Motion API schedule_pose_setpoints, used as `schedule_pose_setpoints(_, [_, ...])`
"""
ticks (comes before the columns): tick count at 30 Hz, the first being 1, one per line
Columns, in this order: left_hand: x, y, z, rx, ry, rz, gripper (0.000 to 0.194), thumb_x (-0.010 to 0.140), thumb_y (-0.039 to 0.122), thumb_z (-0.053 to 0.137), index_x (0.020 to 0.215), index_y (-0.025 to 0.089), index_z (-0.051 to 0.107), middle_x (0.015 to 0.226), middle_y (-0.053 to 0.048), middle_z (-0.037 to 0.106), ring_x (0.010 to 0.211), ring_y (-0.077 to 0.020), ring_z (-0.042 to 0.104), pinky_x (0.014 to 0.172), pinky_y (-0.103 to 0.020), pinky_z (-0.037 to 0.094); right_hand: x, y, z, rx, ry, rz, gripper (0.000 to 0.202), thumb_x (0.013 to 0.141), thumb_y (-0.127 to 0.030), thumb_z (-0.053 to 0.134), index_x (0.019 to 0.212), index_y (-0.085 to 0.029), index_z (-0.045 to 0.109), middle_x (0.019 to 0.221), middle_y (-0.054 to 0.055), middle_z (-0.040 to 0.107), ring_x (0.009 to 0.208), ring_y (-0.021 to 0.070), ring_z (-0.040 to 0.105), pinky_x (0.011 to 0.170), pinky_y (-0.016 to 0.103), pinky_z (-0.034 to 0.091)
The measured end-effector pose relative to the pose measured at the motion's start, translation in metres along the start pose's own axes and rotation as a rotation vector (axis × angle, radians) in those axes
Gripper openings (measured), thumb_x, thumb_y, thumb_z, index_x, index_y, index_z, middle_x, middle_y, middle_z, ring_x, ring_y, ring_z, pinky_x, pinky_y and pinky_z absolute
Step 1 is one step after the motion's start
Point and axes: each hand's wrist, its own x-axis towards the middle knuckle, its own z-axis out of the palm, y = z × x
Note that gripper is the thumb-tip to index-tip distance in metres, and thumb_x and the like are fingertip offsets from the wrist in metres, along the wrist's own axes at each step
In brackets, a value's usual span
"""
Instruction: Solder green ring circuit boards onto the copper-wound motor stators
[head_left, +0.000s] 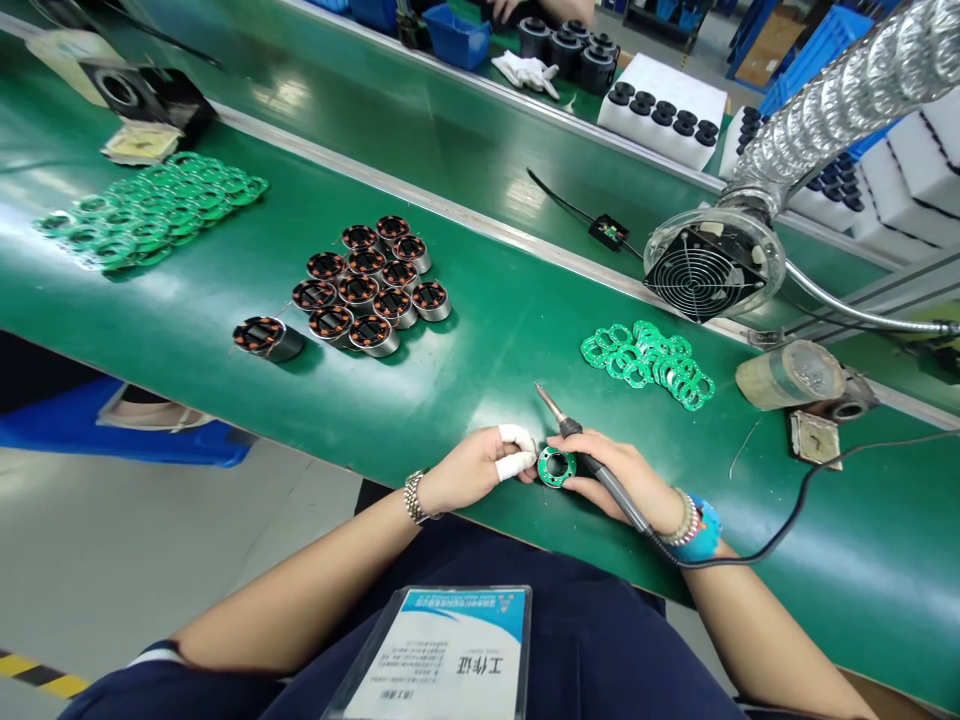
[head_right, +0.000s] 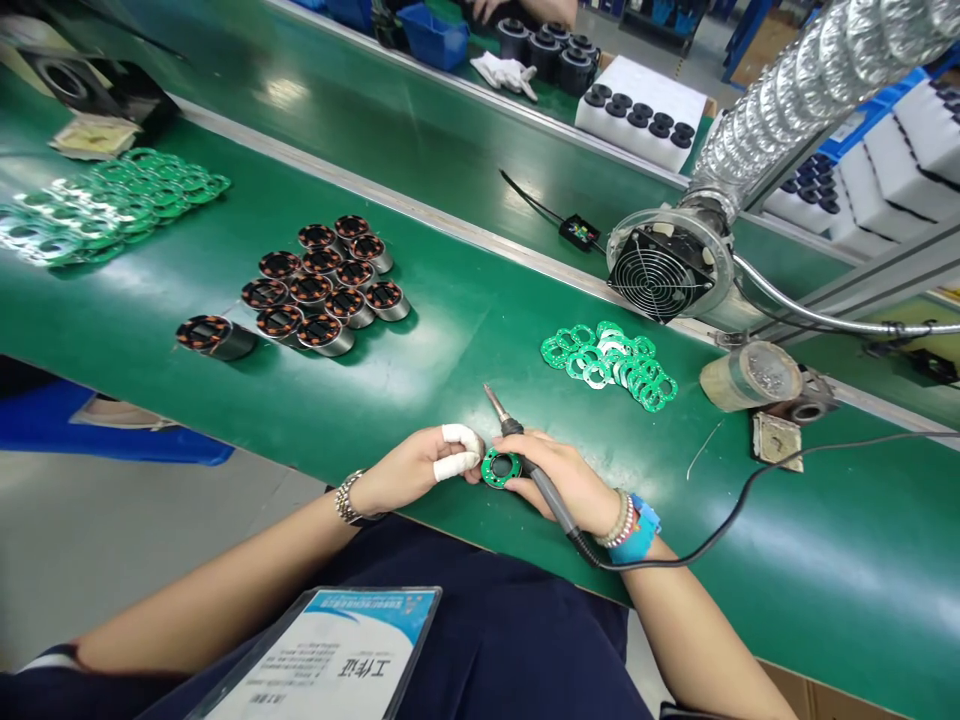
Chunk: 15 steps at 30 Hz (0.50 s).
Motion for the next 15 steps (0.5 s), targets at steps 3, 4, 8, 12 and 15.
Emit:
schedule_pose_setpoints(3, [-0.011, -0.005, 0.003, 0.330, 0.155, 0.168, 0.015, 0.085, 0.030, 0.048, 0.083, 0.017, 0.056, 0.078, -0.005, 0.063, 0.074, -0.0159, 0.060, 0.072, -0.029, 0.045, -0.006, 0.000, 0.005, -0.004, 0.060, 0.038, 0.034, 0.083, -0.022, 0.058, 0.115, -0.021, 0.048, 0.106, 0.009, 0.062, 0.098, 0.0181, 0.061, 0.086, 0.032, 0.050])
schedule_pose_setpoints(4, [-0.015, -0.007, 0.003, 0.456, 0.168, 0.222, 0.015, 0.085, 0.029, 0.048, 0.086, 0.018, 0.058, 0.082, -0.006, 0.064, 0.076, -0.0164, 0.059, 0.073, -0.028, 0.044, -0.008, -0.001, 0.007, -0.011, 0.086, 0.052, 0.034, 0.083, -0.022, 0.058, 0.116, -0.021, 0.048, 0.105, 0.008, 0.062, 0.097, 0.0180, 0.062, 0.085, 0.032, 0.050])
schedule_pose_setpoints(8, [-0.021, -0.012, 0.005, 0.722, 0.054, 0.294, 0.018, 0.084, 0.031, 0.049, 0.091, 0.020, 0.063, 0.083, -0.006, 0.066, 0.075, -0.0171, 0.059, 0.072, -0.028, 0.042, -0.016, -0.004, 0.016, -0.033, 0.186, 0.120, 0.036, 0.081, -0.024, 0.060, 0.115, -0.022, 0.049, 0.106, 0.008, 0.062, 0.096, 0.0179, 0.061, 0.085, 0.032, 0.050])
schedule_pose_setpoints(12, [-0.012, -0.004, 0.009, 0.517, 0.038, 0.270, 0.015, 0.082, 0.030, 0.054, 0.081, 0.019, 0.064, 0.084, -0.006, 0.064, 0.076, -0.0163, 0.058, 0.072, -0.027, 0.044, -0.021, -0.007, 0.025, -0.056, 0.264, 0.156, 0.039, 0.079, -0.022, 0.062, 0.116, -0.022, 0.048, 0.106, 0.008, 0.062, 0.098, 0.0189, 0.061, 0.085, 0.032, 0.050])
schedule_pose_setpoints(15, [-0.004, 0.003, 0.015, 0.120, 0.034, -0.010, 0.013, 0.077, 0.029, 0.059, 0.075, 0.016, 0.061, 0.069, -0.002, 0.061, 0.063, -0.0132, 0.057, 0.063, -0.026, 0.046, -0.023, -0.010, 0.030, -0.079, 0.309, 0.171, 0.040, 0.079, -0.021, 0.062, 0.117, -0.022, 0.047, 0.108, 0.009, 0.062, 0.100, 0.0196, 0.060, 0.087, 0.034, 0.049])
